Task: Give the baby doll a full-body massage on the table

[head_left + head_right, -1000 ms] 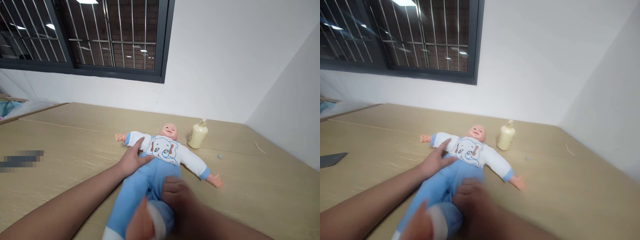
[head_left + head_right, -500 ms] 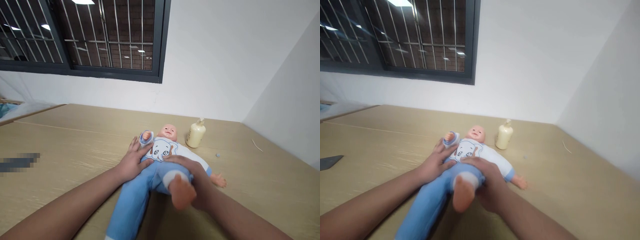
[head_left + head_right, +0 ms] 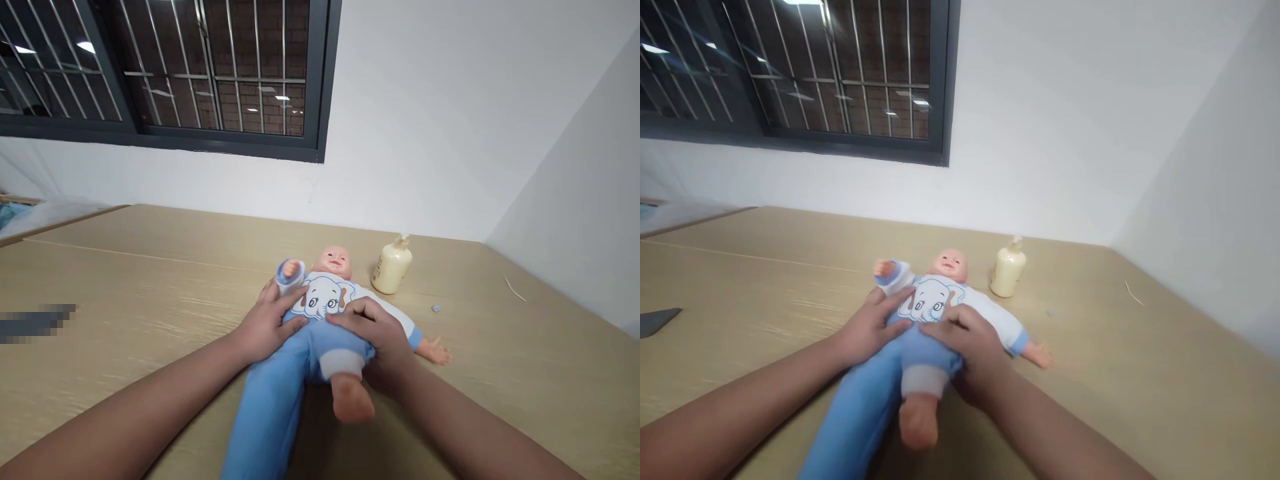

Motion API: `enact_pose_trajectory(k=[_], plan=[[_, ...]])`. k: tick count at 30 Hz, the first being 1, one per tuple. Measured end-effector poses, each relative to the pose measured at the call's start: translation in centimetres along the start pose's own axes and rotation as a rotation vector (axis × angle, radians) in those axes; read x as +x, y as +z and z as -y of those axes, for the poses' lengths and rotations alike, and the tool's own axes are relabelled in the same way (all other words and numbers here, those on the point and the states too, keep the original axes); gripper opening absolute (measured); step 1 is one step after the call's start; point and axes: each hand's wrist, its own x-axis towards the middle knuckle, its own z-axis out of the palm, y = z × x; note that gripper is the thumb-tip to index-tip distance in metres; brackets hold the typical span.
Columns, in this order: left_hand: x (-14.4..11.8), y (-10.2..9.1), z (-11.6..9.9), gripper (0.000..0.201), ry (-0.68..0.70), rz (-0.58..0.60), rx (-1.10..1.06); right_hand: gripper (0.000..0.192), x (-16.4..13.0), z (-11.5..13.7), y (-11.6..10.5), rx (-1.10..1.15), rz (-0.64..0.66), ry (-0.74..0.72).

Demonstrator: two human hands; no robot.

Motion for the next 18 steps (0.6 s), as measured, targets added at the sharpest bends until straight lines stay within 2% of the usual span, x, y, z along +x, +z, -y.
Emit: enact_pose_trajectory(k=[2, 4, 7, 9, 11, 14, 18], plan=[[0.0, 0.0, 0.2, 0.075, -0.147, 0.015, -0.04, 0.023, -0.5, 1.6, -0.4, 0.033, 0.054, -0.019], [0.1, -0.1, 0.5, 0.09, -0.248, 0.024, -0.064, 0.029, -1.1, 3.2, -0.6, 0.047, 0.124, -0.132], [0.3, -0.2, 0.9, 0.099, -0.292, 0.01, -0.059, 0.036, -2.1, 4.8, 0.0, 0.045, 0.255, -0.36], [0.5, -0.2, 1.1, 0.101, -0.312, 0.008, -0.048, 0.027, -2.7, 5.3, 1.1, -0.004, 0.314, -0.464], [0.6, -0.2, 1.2, 0.101, -0.334, 0.022, -0.051, 0.014, -3.3, 5.5, 2.4, -0.104, 0.297, -0.53], [0.7, -0.1, 1.4, 0.102, -0.332, 0.036, -0.079, 0.003, -3.8, 5.7, 4.0, -0.256, 0.198, -0.602], [0.7, 0.0, 1.6, 0.1, -0.297, 0.041, -0.115, 0.005, -3.8, 6.6, 3.7, -0.342, 0.125, -0.62]])
